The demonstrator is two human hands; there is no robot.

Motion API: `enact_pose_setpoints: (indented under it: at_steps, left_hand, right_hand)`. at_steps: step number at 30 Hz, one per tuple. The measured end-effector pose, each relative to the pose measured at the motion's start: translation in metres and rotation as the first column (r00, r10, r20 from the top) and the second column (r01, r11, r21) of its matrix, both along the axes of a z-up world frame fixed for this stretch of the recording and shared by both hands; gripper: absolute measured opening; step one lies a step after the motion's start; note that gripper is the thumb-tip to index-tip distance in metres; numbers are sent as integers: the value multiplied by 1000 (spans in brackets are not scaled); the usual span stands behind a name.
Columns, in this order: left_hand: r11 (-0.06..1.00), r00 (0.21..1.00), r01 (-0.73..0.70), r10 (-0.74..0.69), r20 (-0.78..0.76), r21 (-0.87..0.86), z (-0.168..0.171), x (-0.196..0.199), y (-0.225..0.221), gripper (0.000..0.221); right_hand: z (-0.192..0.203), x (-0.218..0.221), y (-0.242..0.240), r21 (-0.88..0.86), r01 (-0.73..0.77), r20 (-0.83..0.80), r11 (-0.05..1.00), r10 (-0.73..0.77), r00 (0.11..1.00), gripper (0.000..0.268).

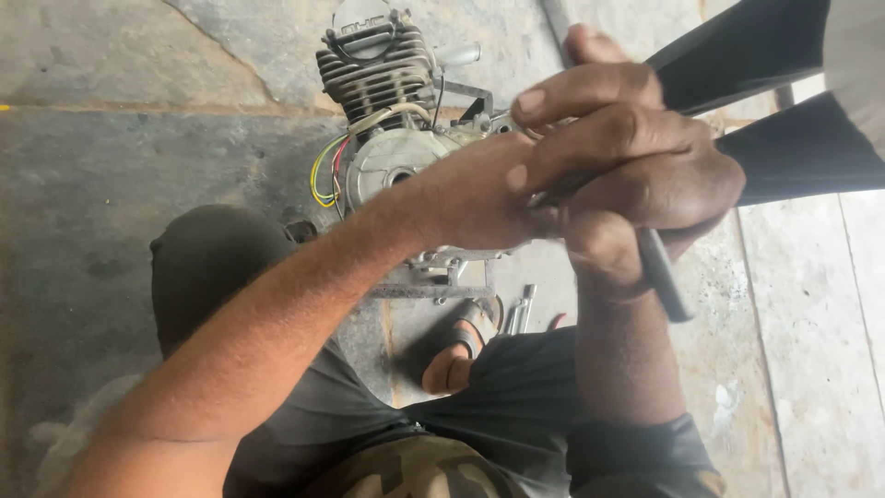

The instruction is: Repairing or disassembling a small engine component using pliers and a socket wrench.

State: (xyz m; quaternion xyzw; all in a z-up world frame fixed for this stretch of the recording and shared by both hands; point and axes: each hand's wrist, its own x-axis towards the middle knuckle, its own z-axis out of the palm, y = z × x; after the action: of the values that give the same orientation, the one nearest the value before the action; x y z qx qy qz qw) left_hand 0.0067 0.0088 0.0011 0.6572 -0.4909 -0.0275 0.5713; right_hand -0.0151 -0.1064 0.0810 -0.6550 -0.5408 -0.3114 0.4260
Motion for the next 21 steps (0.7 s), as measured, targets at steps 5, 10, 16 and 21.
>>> enact_pose_setpoints:
  at_steps: [5, 10, 16, 21]
  left_hand:
    - [967, 984, 163, -147, -97, 193, -13, 3, 4, 31]
    - [945, 950, 160, -69, -304, 285, 3, -5, 7, 24]
    - [933, 974, 218, -188, -129, 287, 4, 2, 7, 32]
    - [970, 972, 237, -236, -20, 56, 5, 8, 5, 39]
  right_hand:
    - [-7, -2, 4, 279, -424, -586, 861, 503, 635, 57]
    - [8, -15, -35, 325, -241, -858, 915, 392, 333, 61]
    - [58, 0, -58, -257, -316, -947, 913, -172, 273, 35]
    - [50, -14, -40, -496, -49, -635, 867, -324, 701, 24]
